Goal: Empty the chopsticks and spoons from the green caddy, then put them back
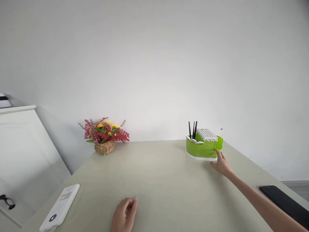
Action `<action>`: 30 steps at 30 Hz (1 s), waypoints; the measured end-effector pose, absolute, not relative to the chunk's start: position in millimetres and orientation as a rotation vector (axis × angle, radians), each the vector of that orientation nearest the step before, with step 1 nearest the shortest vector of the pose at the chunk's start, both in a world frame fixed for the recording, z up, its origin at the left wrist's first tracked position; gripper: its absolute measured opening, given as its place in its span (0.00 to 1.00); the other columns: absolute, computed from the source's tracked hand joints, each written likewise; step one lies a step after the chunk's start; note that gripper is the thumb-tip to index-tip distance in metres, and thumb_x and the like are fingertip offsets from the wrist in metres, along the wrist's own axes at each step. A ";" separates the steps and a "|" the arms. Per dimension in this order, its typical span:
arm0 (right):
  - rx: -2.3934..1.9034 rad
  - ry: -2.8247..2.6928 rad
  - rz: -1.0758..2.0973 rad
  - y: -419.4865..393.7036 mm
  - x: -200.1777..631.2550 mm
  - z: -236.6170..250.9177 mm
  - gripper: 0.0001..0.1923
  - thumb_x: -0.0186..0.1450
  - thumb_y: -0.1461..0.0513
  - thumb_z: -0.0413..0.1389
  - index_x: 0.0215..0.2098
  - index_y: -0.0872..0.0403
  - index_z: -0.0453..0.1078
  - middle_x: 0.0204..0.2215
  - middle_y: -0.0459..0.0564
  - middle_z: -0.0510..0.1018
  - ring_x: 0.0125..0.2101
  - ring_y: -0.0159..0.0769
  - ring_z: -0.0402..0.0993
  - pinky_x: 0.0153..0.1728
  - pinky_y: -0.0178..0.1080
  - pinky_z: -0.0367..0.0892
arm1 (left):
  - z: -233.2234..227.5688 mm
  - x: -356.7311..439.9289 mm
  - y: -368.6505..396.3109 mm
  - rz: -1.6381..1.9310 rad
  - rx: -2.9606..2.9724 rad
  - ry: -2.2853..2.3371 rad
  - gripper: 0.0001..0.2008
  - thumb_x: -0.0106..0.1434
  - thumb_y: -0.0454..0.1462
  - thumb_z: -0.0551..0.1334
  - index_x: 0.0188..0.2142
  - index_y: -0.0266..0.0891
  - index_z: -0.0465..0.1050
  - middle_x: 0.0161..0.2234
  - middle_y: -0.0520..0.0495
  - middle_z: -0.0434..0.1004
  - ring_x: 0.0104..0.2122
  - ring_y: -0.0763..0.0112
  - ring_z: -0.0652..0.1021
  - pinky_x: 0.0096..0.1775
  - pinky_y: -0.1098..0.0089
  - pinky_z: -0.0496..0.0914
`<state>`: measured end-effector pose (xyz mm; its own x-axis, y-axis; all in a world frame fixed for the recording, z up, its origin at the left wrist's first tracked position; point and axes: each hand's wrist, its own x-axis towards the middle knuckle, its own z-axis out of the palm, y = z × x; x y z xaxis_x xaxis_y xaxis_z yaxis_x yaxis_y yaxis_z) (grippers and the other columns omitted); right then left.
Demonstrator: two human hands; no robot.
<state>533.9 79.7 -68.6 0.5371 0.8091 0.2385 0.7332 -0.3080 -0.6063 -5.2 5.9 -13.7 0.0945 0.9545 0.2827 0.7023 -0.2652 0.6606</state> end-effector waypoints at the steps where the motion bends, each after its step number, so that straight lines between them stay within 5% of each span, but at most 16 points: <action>1: -2.096 -1.244 0.138 77.2 529.5 -70.3 0.45 0.61 0.54 0.51 0.74 0.55 0.44 0.70 0.66 0.53 0.59 0.55 0.70 0.51 0.49 0.68 | -13.4 -4.9 5.7 0.972 2.018 1.624 0.25 0.69 0.57 0.51 0.25 0.44 0.63 0.24 0.51 0.68 0.27 0.65 0.73 0.33 0.68 0.68; 12: -2.013 -1.309 0.126 63.7 445.5 -78.9 0.49 0.59 0.54 0.53 0.75 0.48 0.39 0.74 0.67 0.42 0.55 0.55 0.74 0.46 0.51 0.70 | -10.7 -5.4 4.8 0.963 1.981 1.617 0.25 0.68 0.58 0.52 0.25 0.44 0.63 0.24 0.51 0.69 0.27 0.64 0.73 0.32 0.68 0.68; 30: -1.794 -1.326 0.273 9.7 274.1 -67.5 0.44 0.63 0.61 0.50 0.74 0.45 0.36 0.74 0.61 0.36 0.72 0.57 0.43 0.62 0.57 0.59 | -19.3 -5.7 4.1 1.008 2.079 1.577 0.22 0.71 0.53 0.53 0.26 0.44 0.63 0.26 0.51 0.71 0.28 0.66 0.74 0.35 0.69 0.68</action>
